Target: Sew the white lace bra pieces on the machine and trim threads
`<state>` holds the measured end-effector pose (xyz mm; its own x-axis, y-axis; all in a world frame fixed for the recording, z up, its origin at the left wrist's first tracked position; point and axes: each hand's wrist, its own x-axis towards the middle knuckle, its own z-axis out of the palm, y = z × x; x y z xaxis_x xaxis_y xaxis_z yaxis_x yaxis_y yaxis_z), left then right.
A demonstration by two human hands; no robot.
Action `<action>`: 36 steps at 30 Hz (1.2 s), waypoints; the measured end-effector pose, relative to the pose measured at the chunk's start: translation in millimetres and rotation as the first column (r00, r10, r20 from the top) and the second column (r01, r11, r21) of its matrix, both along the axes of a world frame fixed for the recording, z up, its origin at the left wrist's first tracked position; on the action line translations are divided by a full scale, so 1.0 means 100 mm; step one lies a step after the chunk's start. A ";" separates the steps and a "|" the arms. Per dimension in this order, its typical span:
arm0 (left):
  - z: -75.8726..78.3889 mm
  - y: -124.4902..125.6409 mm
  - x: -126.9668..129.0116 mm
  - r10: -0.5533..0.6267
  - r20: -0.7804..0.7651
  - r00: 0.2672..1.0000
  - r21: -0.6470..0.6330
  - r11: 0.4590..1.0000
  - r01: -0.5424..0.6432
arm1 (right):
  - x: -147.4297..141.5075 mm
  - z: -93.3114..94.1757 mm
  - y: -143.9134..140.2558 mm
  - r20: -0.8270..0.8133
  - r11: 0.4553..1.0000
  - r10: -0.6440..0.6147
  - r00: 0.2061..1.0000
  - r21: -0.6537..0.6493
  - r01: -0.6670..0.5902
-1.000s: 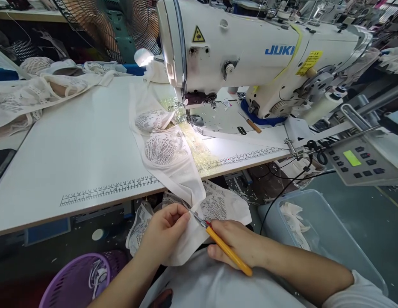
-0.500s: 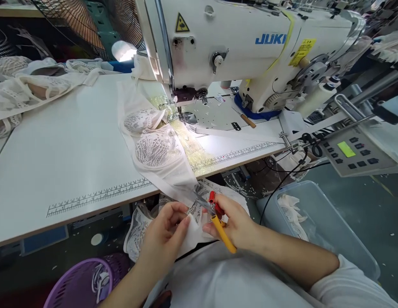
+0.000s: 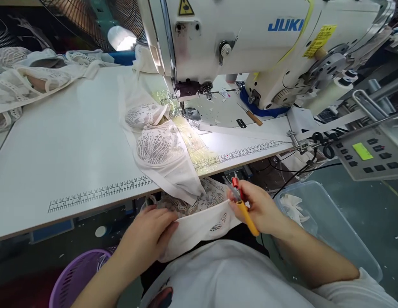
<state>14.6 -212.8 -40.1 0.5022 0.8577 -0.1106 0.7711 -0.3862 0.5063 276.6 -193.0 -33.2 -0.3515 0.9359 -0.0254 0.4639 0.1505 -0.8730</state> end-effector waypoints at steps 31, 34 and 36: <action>0.19 -0.10 -0.45 0.143 0.115 0.983 -0.086 0.987 -0.133 | -0.17 -0.24 -0.07 -0.045 0.955 0.277 0.960 -0.096 -0.280; 0.17 -0.08 -0.46 0.226 0.180 0.957 -0.126 0.971 -0.205 | -0.15 -0.23 -0.09 -0.014 0.954 0.271 0.963 -0.127 -0.270; 0.16 -0.07 -0.44 0.262 0.195 0.945 -0.124 0.962 -0.242 | -0.12 -0.23 -0.10 0.018 0.952 0.274 0.962 -0.145 -0.268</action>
